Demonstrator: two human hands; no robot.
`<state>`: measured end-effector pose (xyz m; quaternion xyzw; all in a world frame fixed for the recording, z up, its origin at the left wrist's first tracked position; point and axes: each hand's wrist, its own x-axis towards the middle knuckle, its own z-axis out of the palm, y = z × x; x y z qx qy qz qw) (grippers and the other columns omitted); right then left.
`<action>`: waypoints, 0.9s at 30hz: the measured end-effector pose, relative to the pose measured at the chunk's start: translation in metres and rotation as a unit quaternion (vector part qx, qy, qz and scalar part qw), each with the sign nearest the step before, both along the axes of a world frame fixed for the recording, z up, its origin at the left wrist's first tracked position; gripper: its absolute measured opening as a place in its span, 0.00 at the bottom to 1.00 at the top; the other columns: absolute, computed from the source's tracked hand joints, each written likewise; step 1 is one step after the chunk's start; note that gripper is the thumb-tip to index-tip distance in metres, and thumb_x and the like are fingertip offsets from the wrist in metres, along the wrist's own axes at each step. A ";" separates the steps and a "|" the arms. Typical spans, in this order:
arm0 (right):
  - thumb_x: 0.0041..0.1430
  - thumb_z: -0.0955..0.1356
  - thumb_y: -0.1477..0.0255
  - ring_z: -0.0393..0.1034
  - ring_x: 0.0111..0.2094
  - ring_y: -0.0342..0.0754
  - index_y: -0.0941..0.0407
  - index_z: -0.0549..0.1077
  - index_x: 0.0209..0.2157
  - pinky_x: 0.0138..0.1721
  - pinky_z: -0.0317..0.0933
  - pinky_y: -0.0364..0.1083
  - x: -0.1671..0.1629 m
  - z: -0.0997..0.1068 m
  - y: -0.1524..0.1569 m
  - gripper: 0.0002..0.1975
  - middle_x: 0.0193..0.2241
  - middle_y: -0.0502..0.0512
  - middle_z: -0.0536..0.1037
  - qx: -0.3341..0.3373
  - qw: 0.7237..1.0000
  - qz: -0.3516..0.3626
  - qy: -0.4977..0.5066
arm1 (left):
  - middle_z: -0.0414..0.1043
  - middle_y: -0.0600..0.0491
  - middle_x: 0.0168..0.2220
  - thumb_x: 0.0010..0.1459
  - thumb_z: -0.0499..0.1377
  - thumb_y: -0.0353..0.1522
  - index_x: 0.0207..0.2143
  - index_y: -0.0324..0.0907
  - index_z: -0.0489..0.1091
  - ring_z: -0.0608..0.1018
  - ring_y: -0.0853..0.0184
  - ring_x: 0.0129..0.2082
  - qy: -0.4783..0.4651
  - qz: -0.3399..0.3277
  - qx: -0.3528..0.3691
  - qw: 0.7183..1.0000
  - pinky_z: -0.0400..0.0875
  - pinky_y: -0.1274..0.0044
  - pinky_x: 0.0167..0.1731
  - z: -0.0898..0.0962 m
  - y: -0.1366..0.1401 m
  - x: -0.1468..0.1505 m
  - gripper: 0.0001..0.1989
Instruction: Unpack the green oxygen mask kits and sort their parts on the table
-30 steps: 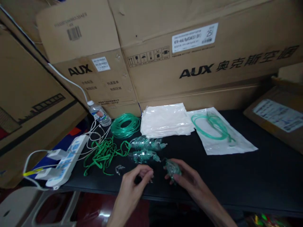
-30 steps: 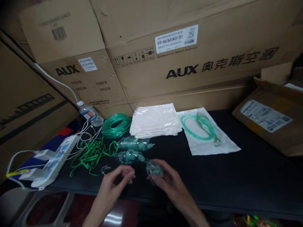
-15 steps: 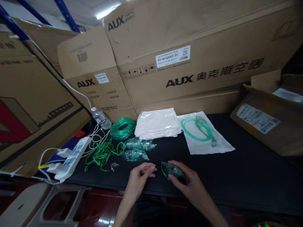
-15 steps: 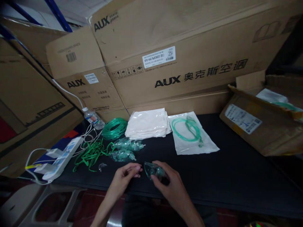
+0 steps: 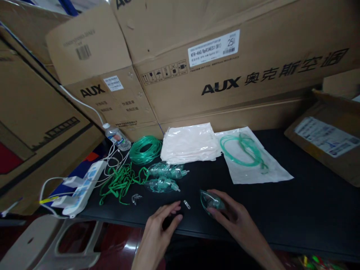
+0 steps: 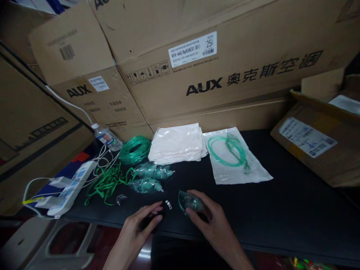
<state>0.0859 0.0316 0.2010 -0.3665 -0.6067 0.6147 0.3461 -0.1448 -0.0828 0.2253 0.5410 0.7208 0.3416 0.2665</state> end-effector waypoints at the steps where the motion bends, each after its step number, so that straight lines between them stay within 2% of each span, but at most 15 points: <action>1: 0.59 0.74 0.61 0.80 0.47 0.54 0.52 0.78 0.52 0.50 0.73 0.47 0.000 0.001 0.000 0.20 0.48 0.56 0.83 -0.003 1.000 -0.001 0.001 | 0.82 0.51 0.44 0.64 0.64 0.39 0.54 0.53 0.78 0.83 0.60 0.43 0.009 0.002 0.005 1.000 0.79 0.70 0.47 0.000 0.001 -0.002 0.16; 5: 0.59 0.74 0.61 0.80 0.47 0.53 0.51 0.79 0.52 0.50 0.73 0.47 -0.001 0.002 0.001 0.20 0.48 0.56 0.83 -0.021 1.000 -0.002 0.007 | 0.80 0.52 0.39 0.64 0.64 0.42 0.53 0.50 0.78 0.81 0.63 0.34 0.034 -0.014 0.023 0.999 0.79 0.74 0.40 -0.002 0.014 -0.001 0.17; 8: 0.59 0.75 0.62 0.79 0.48 0.53 0.51 0.79 0.52 0.51 0.72 0.47 -0.001 0.000 0.001 0.20 0.48 0.56 0.83 -0.031 0.999 -0.001 0.011 | 0.80 0.51 0.40 0.66 0.62 0.42 0.48 0.49 0.80 0.81 0.64 0.34 0.025 -0.032 0.020 0.999 0.77 0.76 0.38 -0.004 0.027 0.007 0.13; 11: 0.60 0.74 0.62 0.78 0.50 0.54 0.51 0.78 0.53 0.52 0.71 0.47 0.000 0.001 -0.001 0.20 0.50 0.56 0.82 -0.029 1.000 0.000 0.006 | 0.80 0.50 0.41 0.67 0.60 0.42 0.40 0.46 0.81 0.81 0.63 0.35 -0.007 -0.008 0.029 1.000 0.76 0.76 0.38 -0.006 0.038 0.017 0.13; 13: 0.61 0.73 0.63 0.77 0.52 0.54 0.51 0.78 0.53 0.53 0.69 0.47 0.002 0.002 -0.003 0.18 0.51 0.57 0.81 -0.018 1.000 0.007 -0.005 | 0.80 0.50 0.39 0.67 0.59 0.42 0.38 0.45 0.80 0.81 0.63 0.34 -0.032 0.018 0.020 0.999 0.75 0.76 0.37 -0.007 0.042 0.021 0.13; 16: 0.64 0.71 0.63 0.76 0.51 0.53 0.51 0.78 0.50 0.52 0.68 0.45 0.005 0.006 -0.004 0.15 0.47 0.55 0.81 0.002 0.999 0.027 -0.024 | 0.80 0.51 0.35 0.67 0.59 0.42 0.42 0.44 0.79 0.80 0.64 0.32 -0.051 0.032 -0.007 0.998 0.75 0.77 0.36 -0.005 0.045 0.022 0.13; 19: 0.65 0.70 0.61 0.75 0.49 0.52 0.51 0.76 0.50 0.49 0.68 0.43 0.006 0.007 -0.002 0.15 0.42 0.53 0.80 0.001 0.999 0.042 -0.030 | 0.79 0.49 0.42 0.67 0.59 0.40 0.53 0.45 0.77 0.79 0.65 0.34 -0.045 0.007 -0.012 0.999 0.74 0.77 0.36 -0.001 0.043 0.019 0.17; 21: 0.66 0.69 0.61 0.75 0.49 0.51 0.51 0.75 0.51 0.49 0.67 0.42 0.006 0.007 -0.001 0.15 0.43 0.53 0.80 -0.009 0.998 0.051 -0.026 | 0.78 0.50 0.42 0.67 0.58 0.38 0.56 0.47 0.75 0.78 0.66 0.34 -0.033 -0.017 -0.026 0.999 0.73 0.77 0.36 0.002 0.041 0.016 0.18; 24: 0.66 0.69 0.60 0.74 0.49 0.49 0.50 0.74 0.51 0.49 0.66 0.41 0.005 0.006 0.000 0.15 0.45 0.52 0.79 -0.017 0.998 0.059 -0.019 | 0.76 0.52 0.39 0.66 0.60 0.36 0.54 0.47 0.77 0.75 0.67 0.31 -0.013 -0.045 -0.051 0.998 0.72 0.78 0.35 0.004 0.038 0.014 0.16; 27: 0.66 0.69 0.61 0.73 0.50 0.48 0.50 0.74 0.51 0.51 0.65 0.41 0.004 0.004 -0.002 0.15 0.45 0.51 0.78 -0.016 0.998 0.061 -0.020 | 0.75 0.53 0.40 0.65 0.61 0.34 0.48 0.46 0.80 0.73 0.68 0.31 -0.007 -0.053 -0.055 0.997 0.70 0.78 0.35 0.001 0.037 0.014 0.11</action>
